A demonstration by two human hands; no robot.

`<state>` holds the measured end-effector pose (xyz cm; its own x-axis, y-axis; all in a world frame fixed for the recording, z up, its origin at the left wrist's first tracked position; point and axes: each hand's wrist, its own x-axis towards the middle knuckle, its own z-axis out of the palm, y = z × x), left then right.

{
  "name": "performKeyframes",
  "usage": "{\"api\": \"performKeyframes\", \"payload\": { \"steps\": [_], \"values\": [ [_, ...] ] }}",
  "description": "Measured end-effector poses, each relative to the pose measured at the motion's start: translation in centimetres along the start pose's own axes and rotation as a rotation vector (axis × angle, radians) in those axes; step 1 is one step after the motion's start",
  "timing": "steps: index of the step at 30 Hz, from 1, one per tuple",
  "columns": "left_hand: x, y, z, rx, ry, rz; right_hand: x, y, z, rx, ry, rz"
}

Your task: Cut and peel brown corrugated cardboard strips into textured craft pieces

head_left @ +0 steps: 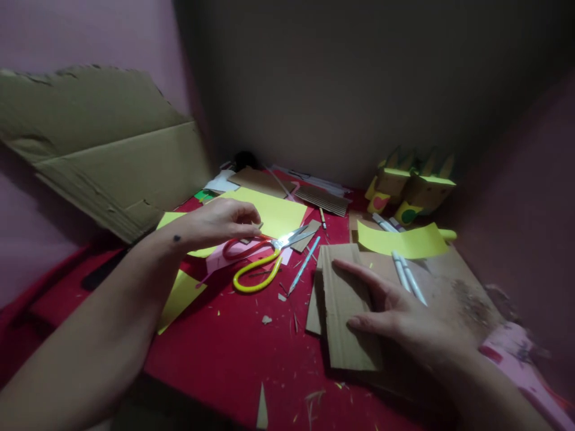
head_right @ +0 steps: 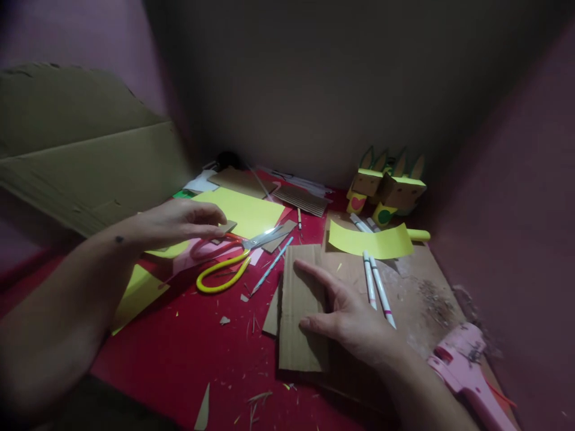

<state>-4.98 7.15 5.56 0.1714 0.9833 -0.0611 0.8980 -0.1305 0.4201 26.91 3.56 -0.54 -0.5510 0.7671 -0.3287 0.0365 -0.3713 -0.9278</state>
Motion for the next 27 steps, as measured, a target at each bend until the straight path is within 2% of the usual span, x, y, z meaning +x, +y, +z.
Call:
{"api": "performKeyframes", "payload": {
  "steps": [4, 8, 12, 17, 23, 27],
  "values": [
    [-1.2, -1.0, 0.0, 0.169, -0.033, -0.067, 0.1, 0.1, -0.1, -0.051, 0.003, 0.004],
    [-4.6, -2.6, 1.0, 0.22, -0.138, -0.083, 0.2, 0.1, -0.2, -0.038, 0.026, 0.003],
    [-7.7, -2.8, 3.5, 0.397, -0.043, -0.24, 0.4, 0.1, -0.2, -0.044, 0.043, 0.004],
    [-9.1, -1.6, 5.6, 0.433, 0.029, -0.33, 0.3, -0.1, -0.1, -0.072, 0.05, -0.016],
    [-10.0, -1.4, 5.2, 0.422, 0.024, -0.353, 0.3, 0.1, 0.0, -0.077, 0.04, -0.064],
    [-11.7, -2.4, 4.7, 0.4, -0.021, -0.322, 0.4, 0.2, -0.2, -0.073, 0.063, -0.031]
  ]
}}
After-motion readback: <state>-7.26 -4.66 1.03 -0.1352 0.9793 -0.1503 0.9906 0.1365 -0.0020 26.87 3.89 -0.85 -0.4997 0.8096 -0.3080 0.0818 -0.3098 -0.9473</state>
